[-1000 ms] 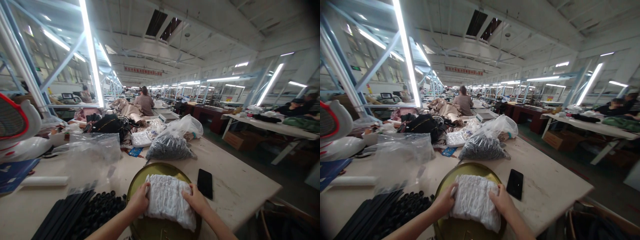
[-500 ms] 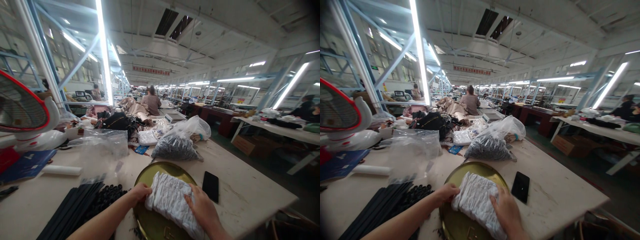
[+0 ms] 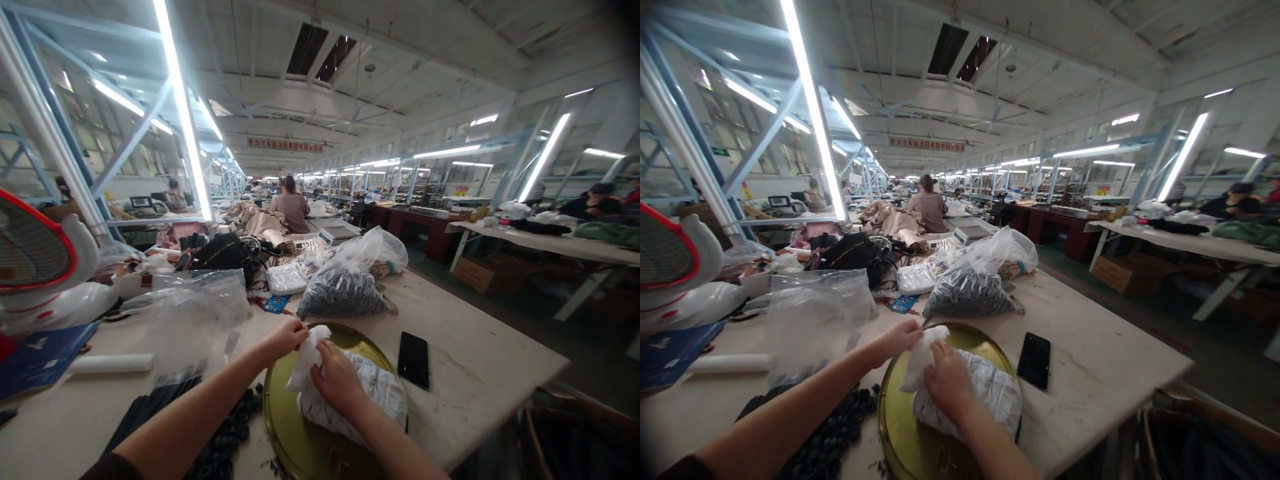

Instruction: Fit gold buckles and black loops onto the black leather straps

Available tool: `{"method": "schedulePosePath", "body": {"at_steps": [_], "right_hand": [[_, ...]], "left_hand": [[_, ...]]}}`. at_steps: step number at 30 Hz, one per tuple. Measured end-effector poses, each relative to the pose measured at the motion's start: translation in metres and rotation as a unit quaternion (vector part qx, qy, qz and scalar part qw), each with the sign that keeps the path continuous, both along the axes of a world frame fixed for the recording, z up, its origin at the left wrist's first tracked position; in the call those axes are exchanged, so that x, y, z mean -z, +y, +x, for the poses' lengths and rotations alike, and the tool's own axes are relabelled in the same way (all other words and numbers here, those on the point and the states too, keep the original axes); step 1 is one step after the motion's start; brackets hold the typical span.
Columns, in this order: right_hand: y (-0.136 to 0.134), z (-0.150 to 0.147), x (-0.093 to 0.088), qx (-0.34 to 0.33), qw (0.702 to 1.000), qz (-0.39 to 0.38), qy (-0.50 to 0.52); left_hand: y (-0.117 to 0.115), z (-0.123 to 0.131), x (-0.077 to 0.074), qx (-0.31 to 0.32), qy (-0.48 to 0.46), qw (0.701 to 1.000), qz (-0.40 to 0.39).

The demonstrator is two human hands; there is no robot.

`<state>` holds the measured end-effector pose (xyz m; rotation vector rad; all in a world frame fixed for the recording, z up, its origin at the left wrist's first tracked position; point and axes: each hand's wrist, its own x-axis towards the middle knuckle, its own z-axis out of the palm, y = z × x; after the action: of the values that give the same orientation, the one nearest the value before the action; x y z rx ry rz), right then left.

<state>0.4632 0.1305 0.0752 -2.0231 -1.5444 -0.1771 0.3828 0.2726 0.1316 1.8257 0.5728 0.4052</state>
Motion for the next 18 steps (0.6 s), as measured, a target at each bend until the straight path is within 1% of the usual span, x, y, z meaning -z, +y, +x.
{"method": "schedulePosePath", "body": {"at_steps": [3,7,13,16,18], "right_hand": [[0.014,-0.004,-0.002,-0.026,1.000,0.002,-0.016],[0.026,0.006,0.000,-0.052,0.998,-0.022,-0.027],[0.025,0.025,0.005,-0.063,0.997,-0.045,-0.020],[0.023,0.030,0.012,-0.052,0.997,-0.054,-0.002],[0.023,0.032,0.015,-0.038,0.998,-0.047,0.012]], "left_hand": [[-0.002,0.007,-0.013,0.006,-0.036,0.999,-0.023],[-0.001,0.007,-0.029,0.004,-0.086,0.994,-0.065],[-0.003,0.003,-0.054,0.007,-0.147,0.983,-0.112],[-0.007,0.004,-0.067,0.011,-0.168,0.980,-0.111],[-0.008,0.005,-0.072,0.016,-0.167,0.981,-0.102]]}}
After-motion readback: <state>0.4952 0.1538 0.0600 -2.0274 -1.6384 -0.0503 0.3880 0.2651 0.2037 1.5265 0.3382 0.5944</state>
